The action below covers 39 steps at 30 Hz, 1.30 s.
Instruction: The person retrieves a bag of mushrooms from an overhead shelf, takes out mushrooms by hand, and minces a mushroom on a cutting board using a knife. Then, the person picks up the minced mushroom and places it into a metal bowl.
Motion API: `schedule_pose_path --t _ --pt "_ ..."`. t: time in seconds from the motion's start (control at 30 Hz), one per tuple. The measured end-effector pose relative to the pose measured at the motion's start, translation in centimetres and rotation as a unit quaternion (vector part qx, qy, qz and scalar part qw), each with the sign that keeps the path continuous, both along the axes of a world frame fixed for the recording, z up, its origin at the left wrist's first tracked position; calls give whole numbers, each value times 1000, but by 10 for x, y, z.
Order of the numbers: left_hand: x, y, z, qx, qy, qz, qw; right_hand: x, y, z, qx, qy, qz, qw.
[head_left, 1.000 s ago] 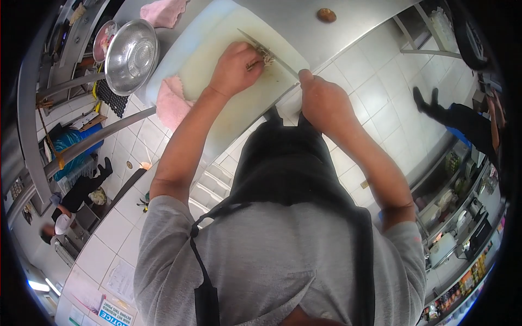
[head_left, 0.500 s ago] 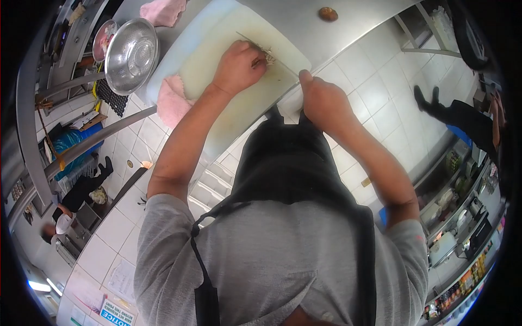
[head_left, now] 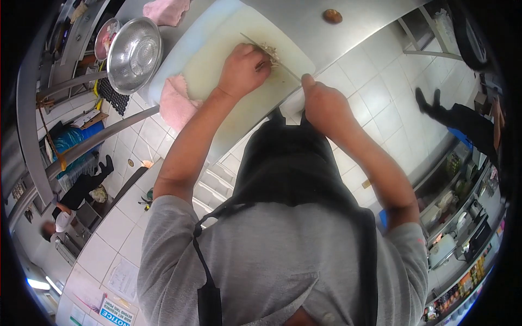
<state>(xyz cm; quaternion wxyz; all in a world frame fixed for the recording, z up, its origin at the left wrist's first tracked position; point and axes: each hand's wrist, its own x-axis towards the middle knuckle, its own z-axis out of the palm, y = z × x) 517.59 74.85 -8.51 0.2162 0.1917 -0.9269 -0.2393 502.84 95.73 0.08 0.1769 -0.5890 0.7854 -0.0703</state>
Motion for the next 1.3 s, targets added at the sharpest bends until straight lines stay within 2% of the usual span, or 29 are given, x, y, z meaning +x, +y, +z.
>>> schedule_pose_path --t 0.17,0.23,0.33,0.37,0.43,0.63,0.77,0.83,0.93,1.1,1.23,1.3 --pt "6 5 7 50 18 -1 999 -2 -4 0 8 -3 -6 1000" --pt "10 7 3 69 97 34 992 -2 -2 -2 28 3 -1 1000" --pt "11 4 4 49 109 14 993 -1 0 -8 12 -6 -12 1000" --pt "10 3 5 49 109 16 993 -1 -1 -8 12 -7 -10 1000" --pt "6 3 7 -9 53 -47 997 -1 -2 -6 17 1 -10 1000" --pt "4 3 -7 5 68 -26 997 -7 -7 13 26 -15 -21 999" --pt "2 3 7 1 75 -43 996 -8 -3 16 19 -11 -20 1000" --pt "0 5 17 -64 82 -36 994 -8 -3 17 29 -12 -22 999" --pt "-1 1 -3 -49 84 -32 995 -5 -1 12 23 -14 -28 999" --pt "-5 2 -5 -31 57 -21 998 1 4 22 21 -17 -29 999" --pt "-5 1 -4 -28 34 -22 999 4 1 -2 28 -18 -22 999" --pt "-8 -1 -6 -29 42 -27 998 1 -2 6 16 -25 -26 999"
